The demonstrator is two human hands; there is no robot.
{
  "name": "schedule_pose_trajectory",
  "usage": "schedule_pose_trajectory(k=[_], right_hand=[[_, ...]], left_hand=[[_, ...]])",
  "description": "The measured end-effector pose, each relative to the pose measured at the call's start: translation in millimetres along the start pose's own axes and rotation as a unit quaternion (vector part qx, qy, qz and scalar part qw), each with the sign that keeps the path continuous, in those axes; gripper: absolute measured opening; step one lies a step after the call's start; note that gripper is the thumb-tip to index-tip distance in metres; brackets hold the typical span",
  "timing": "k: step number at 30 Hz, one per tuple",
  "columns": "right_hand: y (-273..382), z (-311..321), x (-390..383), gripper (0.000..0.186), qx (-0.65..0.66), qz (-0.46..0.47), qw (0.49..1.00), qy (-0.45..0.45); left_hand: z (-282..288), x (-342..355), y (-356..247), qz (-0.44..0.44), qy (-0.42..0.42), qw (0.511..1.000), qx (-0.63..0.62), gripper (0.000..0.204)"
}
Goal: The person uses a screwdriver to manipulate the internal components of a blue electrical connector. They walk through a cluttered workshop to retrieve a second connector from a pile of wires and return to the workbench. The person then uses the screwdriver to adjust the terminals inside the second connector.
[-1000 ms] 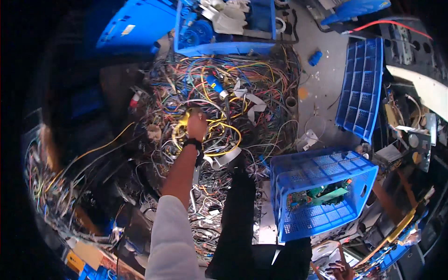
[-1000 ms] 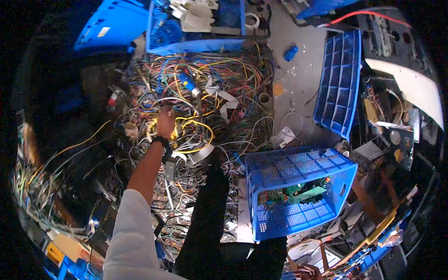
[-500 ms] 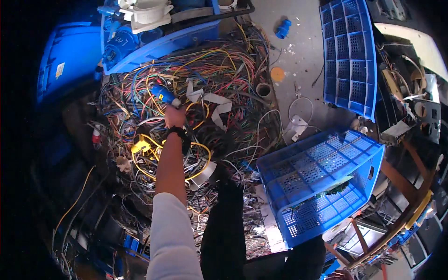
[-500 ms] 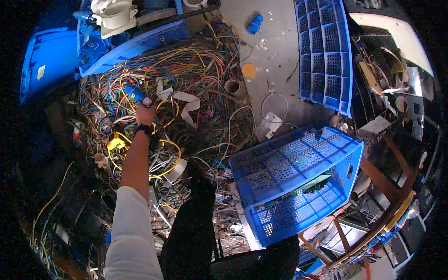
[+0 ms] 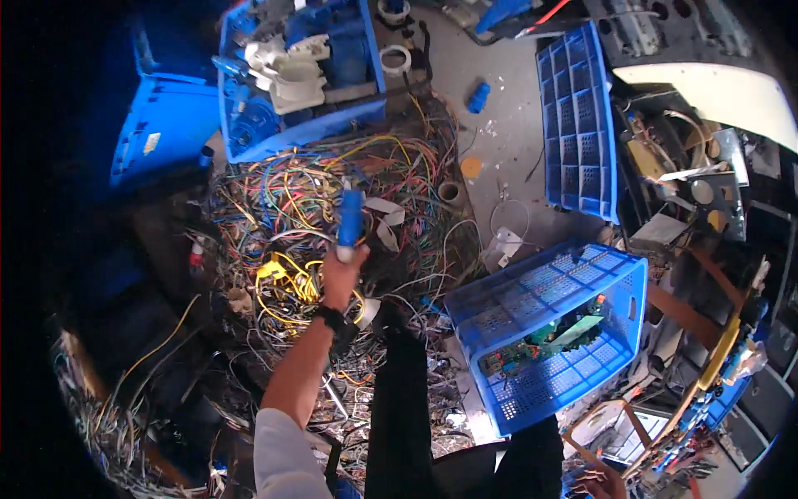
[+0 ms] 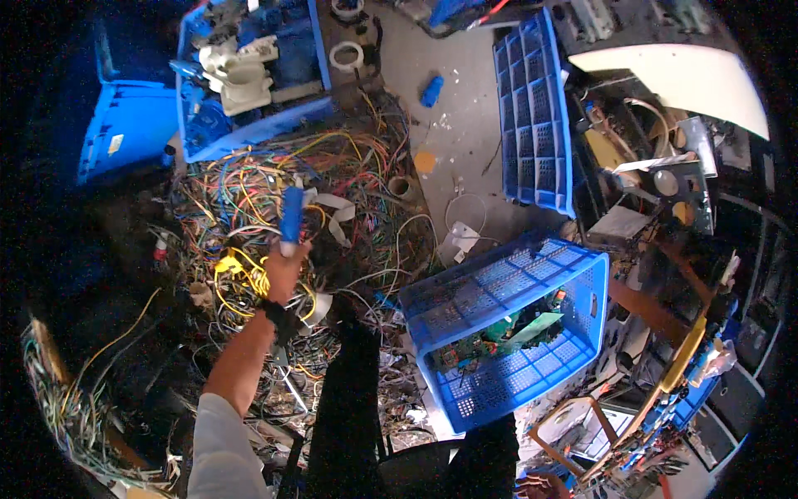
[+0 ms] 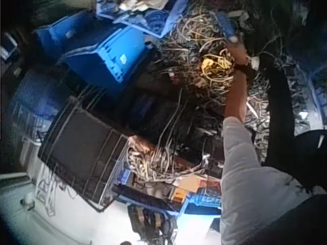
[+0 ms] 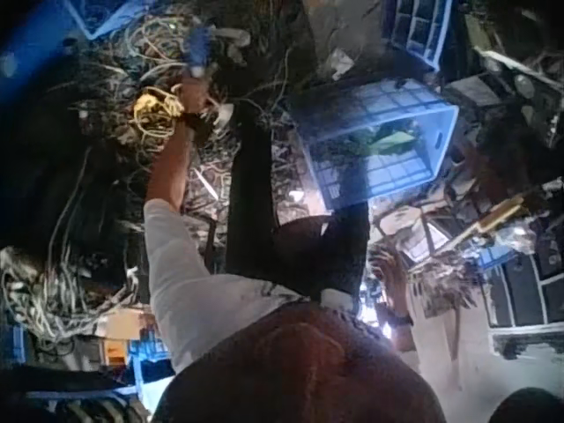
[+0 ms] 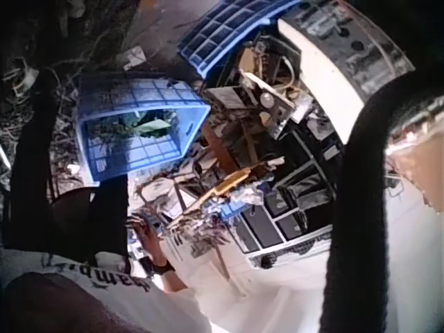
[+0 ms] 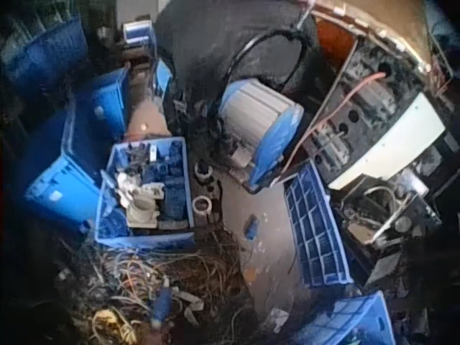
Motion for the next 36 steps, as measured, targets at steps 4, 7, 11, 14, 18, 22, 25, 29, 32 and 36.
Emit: schedule_pose_trajectory(k=[4, 7, 11, 14, 18, 22, 25, 29, 32, 36], right_hand=[[-5.0, 28.1, -17.8, 0.037, -0.014, 0.134, 0.990, 0.051], [-10.2, 49.2, -44.7, 0.032, -0.081, 0.305, 0.946, 0.074], [-49.4, 98.0, -71.3, 0.035, 0.136, 0.193, 0.967, 0.092], [-36.5, 139.6, -114.6, 0.025, 0.239, 0.175, 0.954, 0.036], [-63.0, 227.9, -153.0, 0.027, 0.185, 0.325, 0.926, 0.044], [-73.6, 291.9, -190.2, 0.024, 0.213, 0.380, 0.899, 0.043], [-87.0, 335.7, -207.8, 0.023, 0.199, 0.417, 0.885, 0.050], [-97.6, 362.4, -225.5, 0.021, 0.228, 0.432, 0.873, 0.004], [-77.4, 345.1, -235.3, 0.021, 0.184, 0.476, 0.860, 0.035], [-49.0, 291.8, -254.8, 0.023, 0.169, 0.493, 0.852, 0.052]], left_hand=[[6.3, -100.8, -51.2, -0.022, 0.028, 0.999, 0.025, 0.033], [17.9, -175.9, -133.3, 0.009, 0.040, 0.999, 0.035, 0.032], [42.0, -291.0, -236.6, -0.050, 0.001, 0.998, -0.023, 0.026], [51.6, -374.5, -326.6, -0.071, -0.017, 0.996, -0.043, 0.019], [111.2, -479.3, -425.9, -0.273, -0.159, 0.948, -0.027, 0.013], [156.2, -596.0, -546.9, -0.303, -0.240, 0.902, -0.190, 0.021], [224.6, -665.0, -601.5, -0.387, -0.294, 0.856, -0.177, 0.029], [272.9, -752.0, -734.1, -0.512, -0.286, 0.796, -0.148, 0.025], [376.7, -816.4, -792.8, -0.539, -0.300, 0.781, -0.099, 0.013], [404.2, -793.1, -820.5, -0.516, -0.258, 0.808, -0.120, 0.025]])
Point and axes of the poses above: each hand's wrist, its own x-axis towards the middle knuckle, its own z-axis out of the back of the hand, y = z × x, the point moved 5 cm from there along x, towards the middle knuckle
